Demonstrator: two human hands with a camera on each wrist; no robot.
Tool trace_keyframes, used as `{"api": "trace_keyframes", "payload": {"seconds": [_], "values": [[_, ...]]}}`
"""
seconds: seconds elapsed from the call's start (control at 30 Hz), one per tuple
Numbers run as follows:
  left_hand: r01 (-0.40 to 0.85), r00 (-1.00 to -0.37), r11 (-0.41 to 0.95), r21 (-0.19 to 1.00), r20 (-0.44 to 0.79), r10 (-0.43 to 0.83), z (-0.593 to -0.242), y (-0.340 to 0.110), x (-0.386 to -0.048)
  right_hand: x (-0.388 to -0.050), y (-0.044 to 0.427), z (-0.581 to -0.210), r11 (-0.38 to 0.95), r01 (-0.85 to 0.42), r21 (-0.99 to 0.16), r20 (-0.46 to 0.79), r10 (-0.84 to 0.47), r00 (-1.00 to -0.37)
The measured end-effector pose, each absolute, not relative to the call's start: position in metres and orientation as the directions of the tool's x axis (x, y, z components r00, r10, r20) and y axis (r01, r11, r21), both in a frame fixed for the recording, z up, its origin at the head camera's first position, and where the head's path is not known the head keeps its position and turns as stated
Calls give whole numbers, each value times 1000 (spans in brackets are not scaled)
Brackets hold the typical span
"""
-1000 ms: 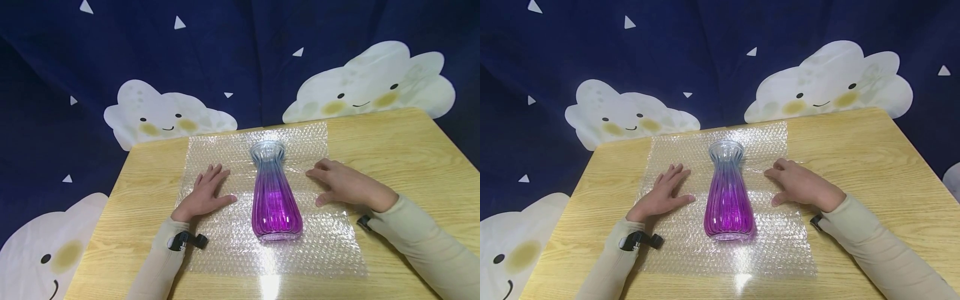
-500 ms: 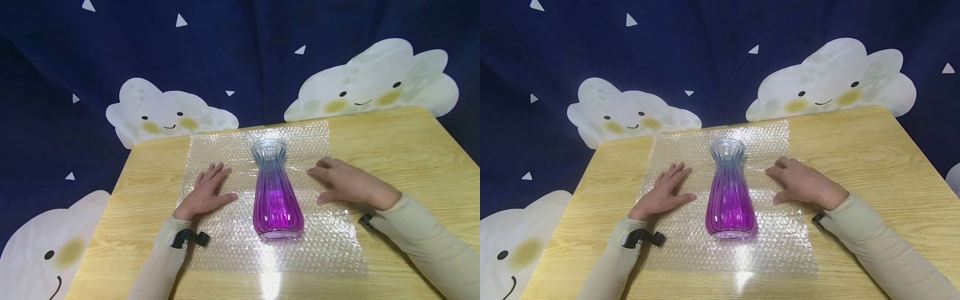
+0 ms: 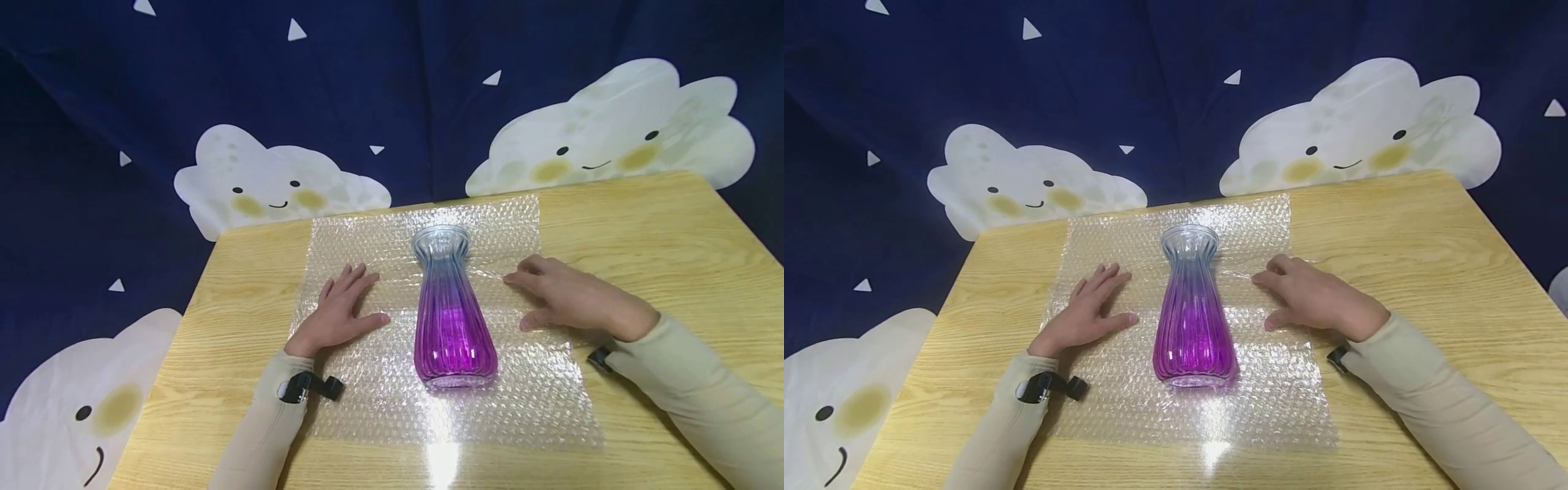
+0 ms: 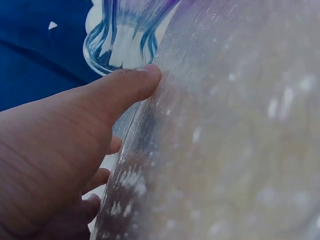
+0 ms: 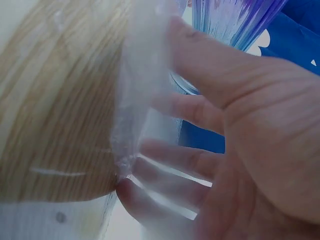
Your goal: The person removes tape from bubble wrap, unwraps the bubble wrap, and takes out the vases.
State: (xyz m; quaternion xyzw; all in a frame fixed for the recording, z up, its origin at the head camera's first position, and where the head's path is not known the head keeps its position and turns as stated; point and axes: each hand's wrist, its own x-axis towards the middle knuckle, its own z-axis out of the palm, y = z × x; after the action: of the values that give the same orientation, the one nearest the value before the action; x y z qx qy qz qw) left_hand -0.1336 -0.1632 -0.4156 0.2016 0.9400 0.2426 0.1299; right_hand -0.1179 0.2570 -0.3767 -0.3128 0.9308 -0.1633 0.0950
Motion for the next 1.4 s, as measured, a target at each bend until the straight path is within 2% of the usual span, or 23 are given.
{"api": "trace_keyframes", "payload": {"seconds": [0.2,0.5,1.4], "values": [[313,-887,801,511,-145,439,-415,-164,-133,-117,257,-377,731,-593,-337,-33,-639,-769],[317,-890,804,504,-136,436,-417,-165,-134,-118,253,-376,783,-545,-299,-75,-588,-805],[311,-891,805,505,-140,432,-416,-163,-134,-118,253,-376,781,-550,-295,-51,-588,-807]]}}
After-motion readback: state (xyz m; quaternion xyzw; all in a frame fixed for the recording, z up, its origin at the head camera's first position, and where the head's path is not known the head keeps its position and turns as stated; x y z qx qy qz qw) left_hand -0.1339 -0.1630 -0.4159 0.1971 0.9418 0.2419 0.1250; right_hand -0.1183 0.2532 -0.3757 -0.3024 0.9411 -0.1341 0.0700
